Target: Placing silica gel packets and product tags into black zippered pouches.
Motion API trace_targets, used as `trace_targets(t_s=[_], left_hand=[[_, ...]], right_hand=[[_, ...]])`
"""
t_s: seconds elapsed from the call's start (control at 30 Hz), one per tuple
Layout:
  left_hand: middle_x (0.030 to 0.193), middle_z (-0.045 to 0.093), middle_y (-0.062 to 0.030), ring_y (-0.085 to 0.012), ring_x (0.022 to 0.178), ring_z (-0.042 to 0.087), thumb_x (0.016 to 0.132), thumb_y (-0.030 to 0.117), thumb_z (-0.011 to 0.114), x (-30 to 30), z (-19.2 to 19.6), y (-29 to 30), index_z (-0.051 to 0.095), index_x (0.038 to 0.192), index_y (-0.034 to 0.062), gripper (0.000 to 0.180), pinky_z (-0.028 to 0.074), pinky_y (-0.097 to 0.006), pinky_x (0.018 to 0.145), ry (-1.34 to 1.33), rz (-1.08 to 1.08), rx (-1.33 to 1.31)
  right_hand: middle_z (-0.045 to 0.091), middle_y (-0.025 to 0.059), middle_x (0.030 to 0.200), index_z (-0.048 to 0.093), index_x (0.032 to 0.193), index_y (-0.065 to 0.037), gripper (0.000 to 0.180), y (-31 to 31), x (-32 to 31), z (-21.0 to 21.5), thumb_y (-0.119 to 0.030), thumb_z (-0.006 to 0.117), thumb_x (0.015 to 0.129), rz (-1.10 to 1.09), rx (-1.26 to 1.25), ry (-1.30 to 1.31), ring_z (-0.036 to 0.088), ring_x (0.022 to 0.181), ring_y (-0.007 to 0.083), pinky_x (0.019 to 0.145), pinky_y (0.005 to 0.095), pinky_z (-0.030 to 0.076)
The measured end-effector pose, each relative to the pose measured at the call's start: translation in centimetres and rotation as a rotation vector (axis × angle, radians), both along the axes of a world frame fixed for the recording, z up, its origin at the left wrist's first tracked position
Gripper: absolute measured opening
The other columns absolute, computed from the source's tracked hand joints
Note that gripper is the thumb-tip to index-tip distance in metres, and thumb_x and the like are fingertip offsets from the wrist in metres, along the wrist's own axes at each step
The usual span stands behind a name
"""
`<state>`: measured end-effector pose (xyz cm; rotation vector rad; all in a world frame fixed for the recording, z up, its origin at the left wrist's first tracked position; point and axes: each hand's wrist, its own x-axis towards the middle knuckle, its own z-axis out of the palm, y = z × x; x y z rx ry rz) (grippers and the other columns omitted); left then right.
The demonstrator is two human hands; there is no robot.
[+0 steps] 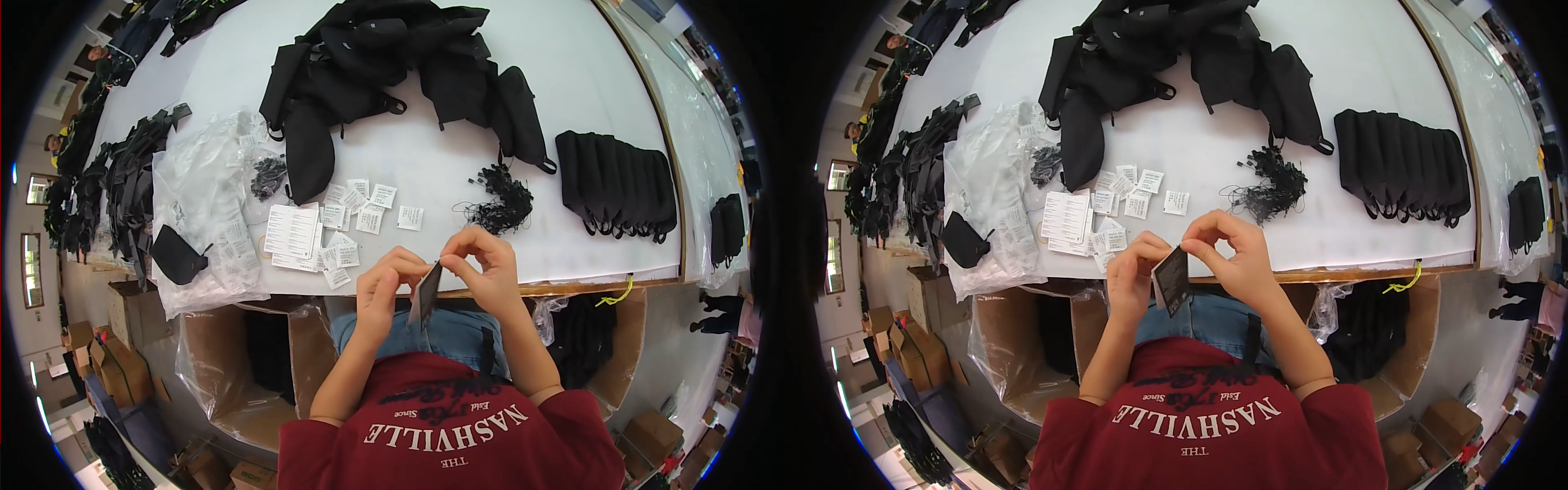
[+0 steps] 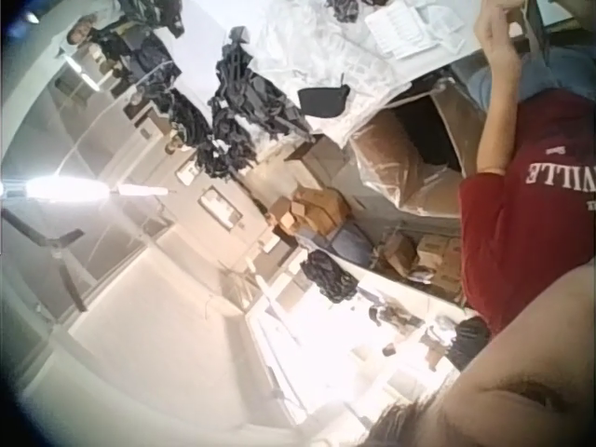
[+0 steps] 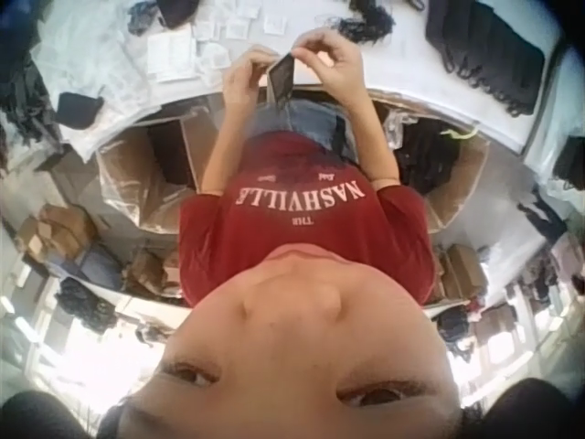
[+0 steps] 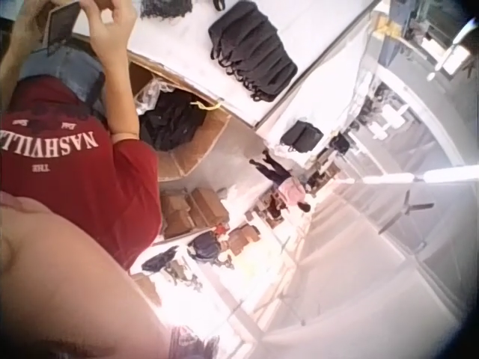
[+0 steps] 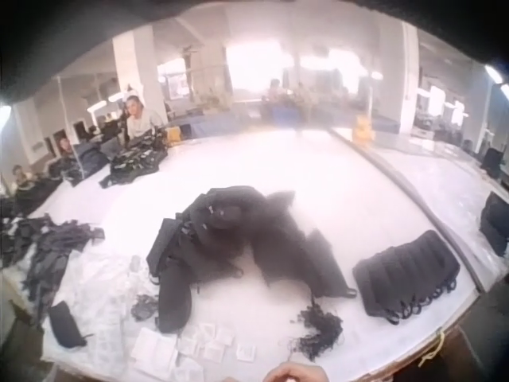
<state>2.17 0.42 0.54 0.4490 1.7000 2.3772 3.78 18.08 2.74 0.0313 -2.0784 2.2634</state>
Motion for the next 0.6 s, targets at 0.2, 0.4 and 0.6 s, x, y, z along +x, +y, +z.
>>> trace_targets(t_s=[0.2,0.4,0.6], left_hand=[[0.086,0.056,-0.0016,-0.0050,0.072,0.051,0.095,0.011,0.051,-0.4,-0.1,0.2,0.054,0.094,0.0016,0.010,0.040,-0.018,0.068,-0.287,-0.198,0.019],[0.079,0.054,0.0004,-0.0045,0.066,0.049,0.094,0.012,0.054,-1.4,1.2,1.2,0.053,0.090,0.0029,0.010,0.039,-0.018,0.056,-0.177,-0.118,-0.078],[0.089,0.058,-0.0074,-0.0122,0.064,0.055,0.092,0.016,0.055,-12.6,-2.4,4.8,0.054,0.098,0.0029,0.015,0.044,-0.025,0.058,-0.103,-0.270,-0.296]], right_hand=[[0.061,0.0028,0.076,0.060,0.085,0.000,0.009,-0.2,-0.3,0.7,-0.001,0.067,0.080,0.133,0.122,-0.040,0.056,0.070,0.0090,0.066,0.0231,0.045],[0.053,-0.0021,0.063,0.055,0.087,-0.003,0.013,0.7,-0.4,0.3,-0.015,0.058,0.092,0.323,-0.121,-0.282,0.043,0.052,0.0037,0.047,0.0189,0.032],[0.048,-0.0036,0.061,0.054,0.089,-0.003,0.010,2.2,-0.9,-0.6,-0.012,0.055,0.093,0.235,-0.223,-0.311,0.039,0.050,0.0028,0.045,0.0192,0.030]])
